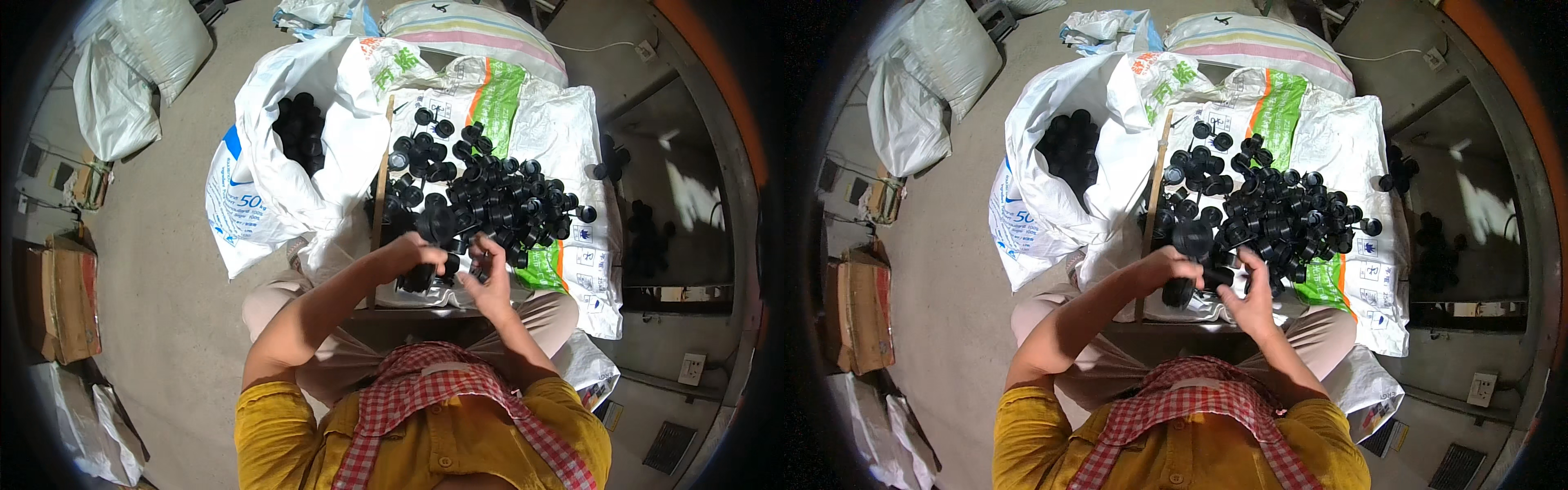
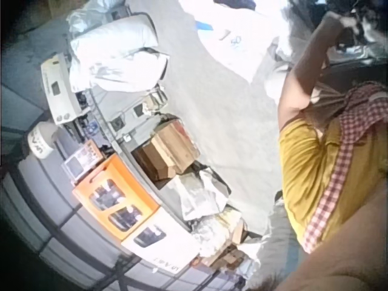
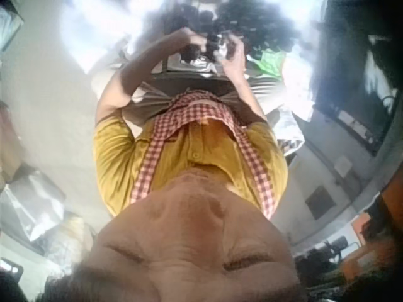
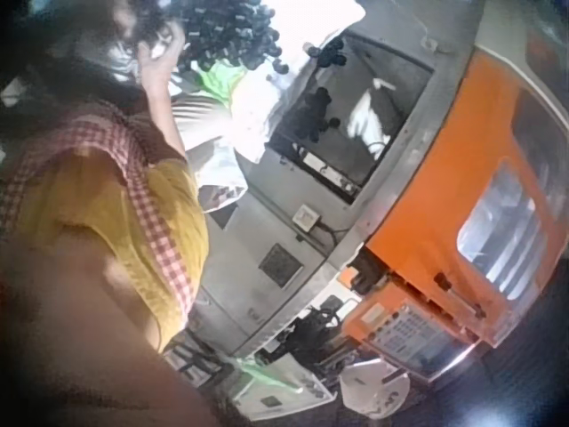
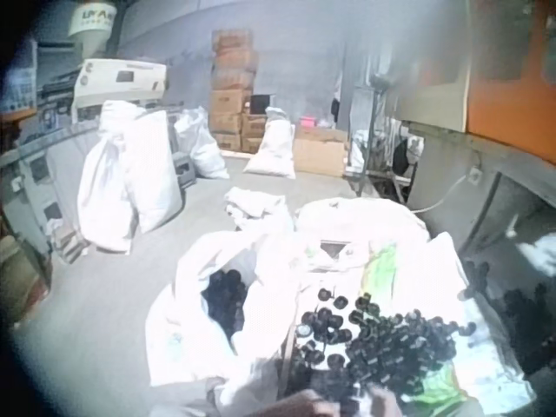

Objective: The person sits on the floor and repeatedly picks up black plastic caps and metal rods, inserting the rods into the caps. The assembled units are placed into a white sack to the left.

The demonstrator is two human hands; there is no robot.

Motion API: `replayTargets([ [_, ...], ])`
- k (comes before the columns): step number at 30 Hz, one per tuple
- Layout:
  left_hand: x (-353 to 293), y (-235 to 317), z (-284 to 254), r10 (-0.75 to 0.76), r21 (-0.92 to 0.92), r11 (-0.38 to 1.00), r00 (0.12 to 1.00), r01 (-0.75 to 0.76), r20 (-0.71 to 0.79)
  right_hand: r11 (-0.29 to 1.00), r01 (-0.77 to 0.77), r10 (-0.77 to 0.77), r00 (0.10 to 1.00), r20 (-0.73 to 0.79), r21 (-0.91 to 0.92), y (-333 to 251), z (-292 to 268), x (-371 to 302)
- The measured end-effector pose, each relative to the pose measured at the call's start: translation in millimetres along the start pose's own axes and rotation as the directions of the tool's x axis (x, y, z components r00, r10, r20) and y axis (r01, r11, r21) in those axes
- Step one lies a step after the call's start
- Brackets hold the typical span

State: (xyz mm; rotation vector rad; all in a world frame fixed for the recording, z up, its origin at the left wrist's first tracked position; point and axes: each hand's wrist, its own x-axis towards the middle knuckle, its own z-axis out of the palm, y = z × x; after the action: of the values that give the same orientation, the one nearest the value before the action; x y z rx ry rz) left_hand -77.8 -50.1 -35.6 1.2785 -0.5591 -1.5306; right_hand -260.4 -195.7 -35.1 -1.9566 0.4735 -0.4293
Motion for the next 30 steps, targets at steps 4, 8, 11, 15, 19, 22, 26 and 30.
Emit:
replayTargets([
  [4, -2.8, -13.5, 18.9, 0.044, 0.190, 0.970, 0.880, -0.151, 0.473, 0.576, 0.748, -0.515, 0.645, 0.565, -0.329, -50.8, -5.5, 15.0],
  [8, -20.3, 6.8, 28.0, -0.022, -0.046, 0.998, 0.928, 0.042, 0.373, 0.608, 0.690, -0.474, 0.713, 0.517, -0.393, -39.6, -16.3, 18.7],
  [11, -14.3, -10.2, 9.5, 0.107, 0.317, 0.943, 0.994, -0.102, 0.001, 0.658, 0.640, -0.448, 0.756, 0.478, -0.396, -37.2, -11.4, 21.4],
  [15, -3.9, -2.5, 2.6, -0.265, 0.568, 0.800, 0.963, 0.194, 0.045, 0.780, 0.537, -0.347, 0.799, 0.491, -0.322, -28.0, 2.9, 18.5],
  [19, -6.5, -24.7, 14.6, 0.478, 0.976, 0.147, 0.875, -0.163, 0.074, 0.750, 0.455, -0.076, 0.781, 0.620, -0.480, -30.5, 6.4, 20.8],
  [22, -17.9, 1.2, 15.8, 0.637, 0.853, -0.202, 0.597, -0.481, 0.488, 0.909, -0.417, 0.181, 0.413, 0.893, 0.009, -34.0, -29.2, 38.8],
  [26, -25.4, 8.9, -1.0, 0.823, 0.515, 0.529, 0.556, -0.675, -0.118, 0.382, -0.621, -0.236, 0.651, 0.722, 0.685, -21.9, -39.1, 47.6],
  [30, -23.5, 47.8, 24.3, 0.213, -0.544, 0.787, 0.956, -0.291, -0.203, 0.387, -0.189, 0.189, 0.974, 0.123, 0.903, -38.7, 27.5, 88.1],
])
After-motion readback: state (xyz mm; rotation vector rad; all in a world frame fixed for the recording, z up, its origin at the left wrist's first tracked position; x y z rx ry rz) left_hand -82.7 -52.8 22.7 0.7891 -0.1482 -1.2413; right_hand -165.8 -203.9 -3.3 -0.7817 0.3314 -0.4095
